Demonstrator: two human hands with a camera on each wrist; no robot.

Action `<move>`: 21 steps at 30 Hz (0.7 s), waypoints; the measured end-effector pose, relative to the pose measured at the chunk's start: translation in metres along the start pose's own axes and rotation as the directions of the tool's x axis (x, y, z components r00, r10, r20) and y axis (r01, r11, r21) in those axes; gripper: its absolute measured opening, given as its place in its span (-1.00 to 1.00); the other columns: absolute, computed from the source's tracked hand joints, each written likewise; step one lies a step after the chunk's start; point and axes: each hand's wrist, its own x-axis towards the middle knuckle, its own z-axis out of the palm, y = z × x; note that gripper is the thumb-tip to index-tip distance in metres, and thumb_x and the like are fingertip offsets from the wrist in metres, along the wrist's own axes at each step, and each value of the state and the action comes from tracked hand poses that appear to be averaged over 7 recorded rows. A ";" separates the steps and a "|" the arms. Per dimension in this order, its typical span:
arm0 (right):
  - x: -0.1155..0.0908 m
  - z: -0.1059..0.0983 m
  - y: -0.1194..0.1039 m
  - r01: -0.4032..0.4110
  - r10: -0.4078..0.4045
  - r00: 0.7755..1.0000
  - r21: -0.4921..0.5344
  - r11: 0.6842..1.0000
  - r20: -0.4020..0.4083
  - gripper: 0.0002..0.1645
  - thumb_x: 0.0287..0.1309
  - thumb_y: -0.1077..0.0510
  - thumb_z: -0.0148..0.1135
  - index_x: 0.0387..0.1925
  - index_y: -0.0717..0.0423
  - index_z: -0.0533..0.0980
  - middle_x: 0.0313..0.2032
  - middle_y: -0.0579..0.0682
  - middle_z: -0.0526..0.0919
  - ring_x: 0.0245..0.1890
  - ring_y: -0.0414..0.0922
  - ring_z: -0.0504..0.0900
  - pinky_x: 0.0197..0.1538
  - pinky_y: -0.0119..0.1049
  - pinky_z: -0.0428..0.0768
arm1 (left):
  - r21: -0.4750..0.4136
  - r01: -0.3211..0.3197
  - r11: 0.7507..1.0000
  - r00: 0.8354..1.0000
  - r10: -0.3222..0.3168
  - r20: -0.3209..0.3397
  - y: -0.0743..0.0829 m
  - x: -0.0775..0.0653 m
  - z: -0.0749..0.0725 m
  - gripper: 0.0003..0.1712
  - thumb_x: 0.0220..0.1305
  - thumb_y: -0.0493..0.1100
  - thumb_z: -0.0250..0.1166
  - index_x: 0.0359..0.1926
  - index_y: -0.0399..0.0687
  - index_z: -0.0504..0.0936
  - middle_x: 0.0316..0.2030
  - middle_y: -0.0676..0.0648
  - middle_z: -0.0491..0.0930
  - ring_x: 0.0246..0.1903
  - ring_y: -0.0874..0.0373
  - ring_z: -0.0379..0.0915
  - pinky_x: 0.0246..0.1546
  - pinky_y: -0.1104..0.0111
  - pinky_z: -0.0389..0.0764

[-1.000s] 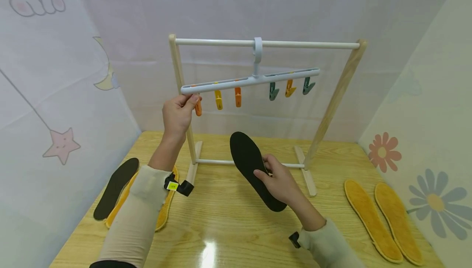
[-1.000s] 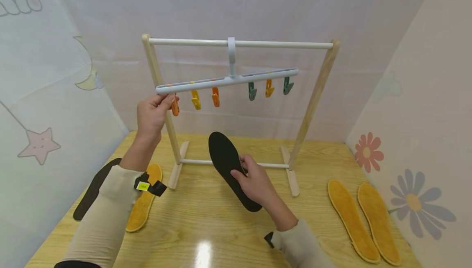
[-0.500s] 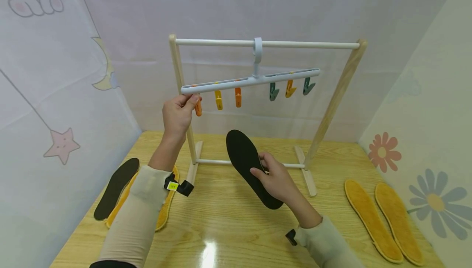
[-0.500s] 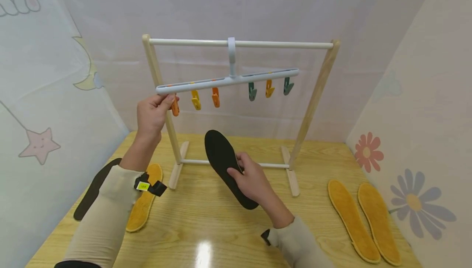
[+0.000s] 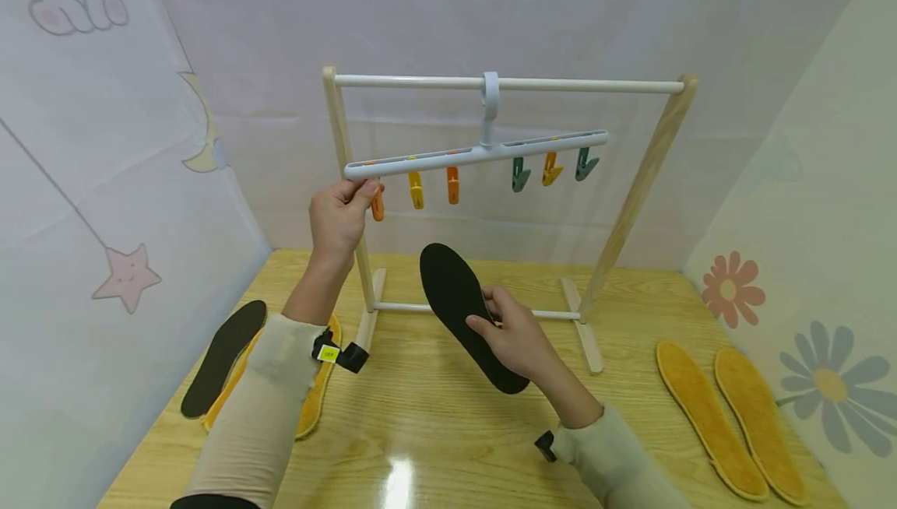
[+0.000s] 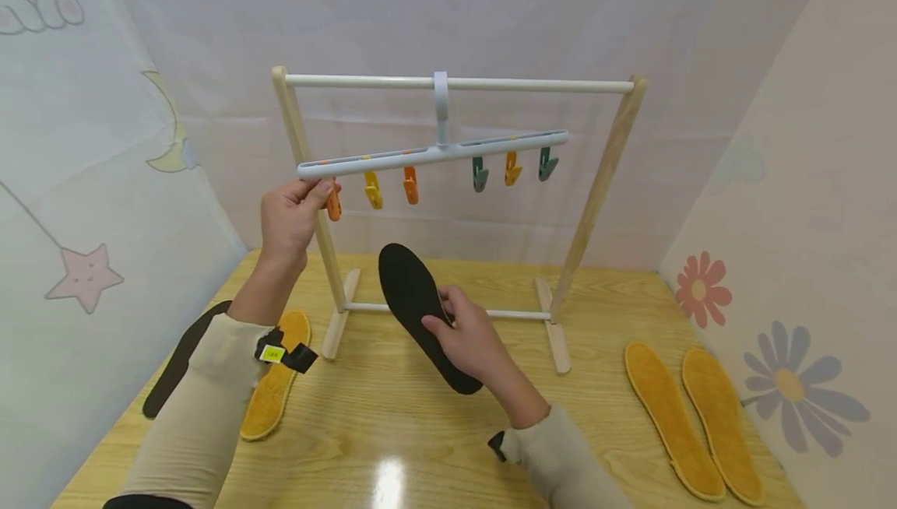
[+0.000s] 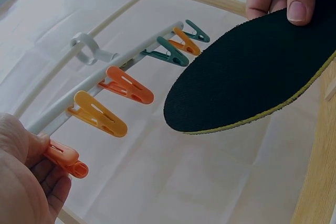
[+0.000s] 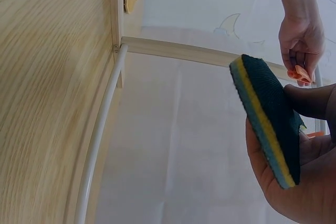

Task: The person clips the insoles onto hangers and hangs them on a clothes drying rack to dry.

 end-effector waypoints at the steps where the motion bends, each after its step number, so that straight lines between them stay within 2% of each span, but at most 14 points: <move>1: 0.001 0.000 0.000 0.004 -0.004 1.000 0.000 1.000 0.001 -0.58 0.39 0.14 0.26 0.19 0.16 0.42 -0.07 0.01 0.75 0.04 0.06 0.68 0.11 0.06 0.59 | -0.003 -0.001 1.000 1.000 0.001 -0.001 0.000 0.000 0.000 -0.67 0.36 -0.14 0.36 -0.11 -0.41 0.76 -0.29 -0.17 0.77 -0.18 0.21 0.62 -0.03 0.38 0.56; 5: 0.003 0.002 -0.001 0.027 -0.027 1.000 0.001 1.000 0.001 -0.59 0.39 0.14 0.26 0.18 0.17 0.43 -0.06 0.01 0.75 0.03 0.04 0.68 0.13 0.06 0.58 | -0.017 -0.003 1.000 1.000 0.003 -0.002 0.000 0.000 0.001 -0.68 0.36 -0.16 0.36 -0.13 -0.42 0.76 -0.32 -0.13 0.76 -0.19 0.22 0.62 -0.03 0.38 0.57; 12: 0.006 0.006 -0.006 0.039 -0.039 0.999 0.033 0.999 0.002 -0.60 0.39 0.16 0.26 0.18 0.16 0.43 -0.11 0.01 0.75 -0.06 0.00 0.71 -0.03 -0.08 0.65 | -0.027 0.006 1.000 1.000 -0.006 -0.003 -0.001 0.000 0.000 -0.66 0.35 -0.14 0.36 -0.12 -0.41 0.76 -0.36 -0.03 0.75 -0.18 0.20 0.61 -0.05 0.39 0.56; 21: 0.013 0.013 -0.015 0.049 -0.048 0.999 0.032 0.998 -0.011 -0.65 0.38 0.18 0.27 0.12 0.15 0.45 -0.13 -0.01 0.75 -0.09 -0.04 0.68 0.00 -0.08 0.60 | -0.043 0.005 0.999 1.000 -0.005 -0.002 -0.001 0.001 0.000 -0.66 0.36 -0.17 0.36 -0.10 -0.45 0.74 -0.42 0.08 0.72 -0.19 0.20 0.61 -0.06 0.40 0.54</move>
